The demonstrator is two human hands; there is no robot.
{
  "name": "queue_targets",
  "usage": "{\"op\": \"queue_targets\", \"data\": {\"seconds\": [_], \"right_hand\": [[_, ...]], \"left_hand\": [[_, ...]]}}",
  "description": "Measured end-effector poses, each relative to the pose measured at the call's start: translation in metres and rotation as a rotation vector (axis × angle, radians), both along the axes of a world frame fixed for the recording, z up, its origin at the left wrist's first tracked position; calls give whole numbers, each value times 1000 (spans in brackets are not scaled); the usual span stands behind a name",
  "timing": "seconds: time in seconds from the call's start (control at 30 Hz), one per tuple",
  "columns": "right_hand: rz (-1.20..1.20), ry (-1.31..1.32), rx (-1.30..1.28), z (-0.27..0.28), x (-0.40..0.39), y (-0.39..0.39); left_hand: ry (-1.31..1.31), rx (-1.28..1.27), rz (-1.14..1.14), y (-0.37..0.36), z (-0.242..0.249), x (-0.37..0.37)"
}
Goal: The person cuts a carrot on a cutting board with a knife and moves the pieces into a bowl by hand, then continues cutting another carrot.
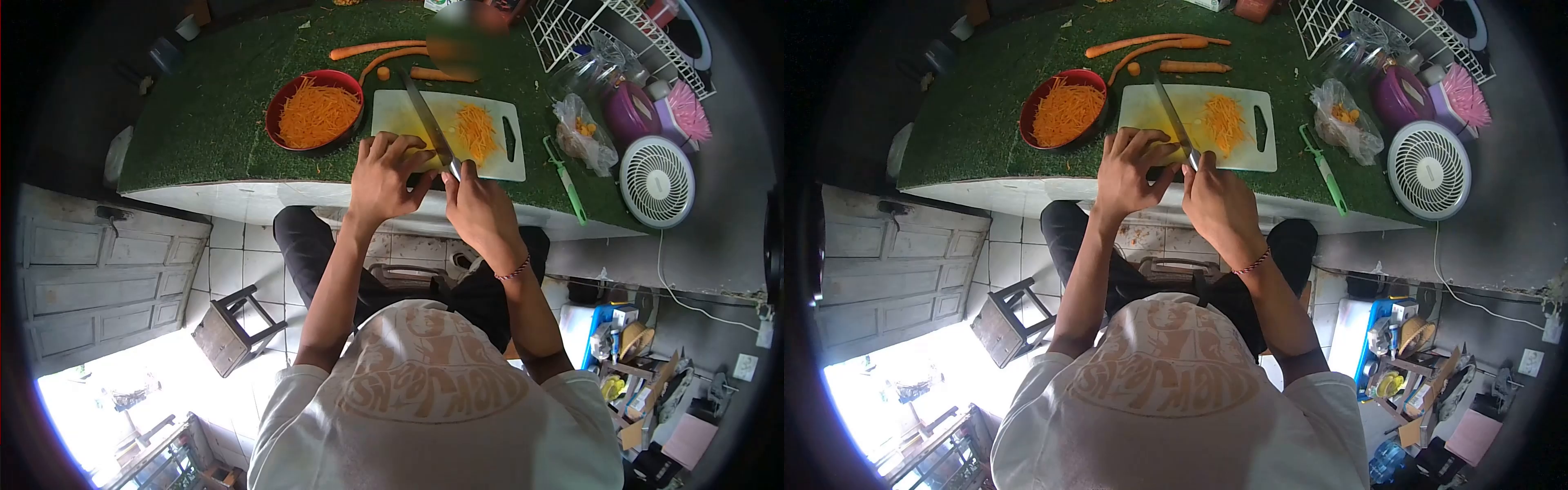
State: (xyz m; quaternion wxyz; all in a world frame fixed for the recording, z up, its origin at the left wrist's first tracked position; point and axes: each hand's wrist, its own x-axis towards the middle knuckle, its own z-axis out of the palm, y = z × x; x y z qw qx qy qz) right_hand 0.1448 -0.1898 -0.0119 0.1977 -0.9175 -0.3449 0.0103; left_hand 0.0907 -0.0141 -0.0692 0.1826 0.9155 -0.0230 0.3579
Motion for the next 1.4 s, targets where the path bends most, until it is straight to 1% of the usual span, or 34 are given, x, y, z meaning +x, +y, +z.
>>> {"op": "queue_targets", "data": {"seconds": [0.3, 0.43, 0.53, 0.63, 0.67, 0.77, 0.8, 0.9, 1.0, 1.07, 1.13, 1.23, 1.33, 1.37, 1.4], "right_hand": [[0, 1, -68, 3, 4, 7], [18, -33, -83, -7, 17, 15], [-22, 35, -25, -8, 25, 20], [-66, 307, -1, 7, 32, 14], [-83, 397, 6, -1, 39, 9], [-72, 445, -53, 12, 38, -5], [-125, 521, -68, 24, 34, -7], [-102, 366, -39, 12, 34, -16], [-79, 342, 26, 15, 30, -19], [-46, 345, 67, 13, 25, -16], [-1, 341, 114, 7, 21, -10], [38, 336, 82, 1, 19, -5], [-26, 539, 40, 22, 24, -7], [-54, 520, 23, 21, 28, -8], [-84, 502, 6, 19, 33, -11]], "left_hand": [[-11, -4, -5, -1, 1, 1], [-12, 3, -6, 0, 0, 1], [-9, 11, -9, 0, -1, 1], [-21, 16, -6, 0, -4, 2], [-28, 19, -1, 0, -5, 2], [-42, 5, -10, 0, -4, 2], [-48, 4, -13, 1, -4, 2], [-56, -12, -27, 0, -3, 2], [-60, -35, -29, 0, -2, 2], [-71, -43, -27, 0, 0, 1], [-100, -110, -23, -1, 0, 1], [-152, -191, -44, 3, -2, 0], [-164, -241, -62, 7, 2, -4], [-158, -255, -67, 8, 5, -7], [-133, -215, -25, 10, 7, -10]]}}
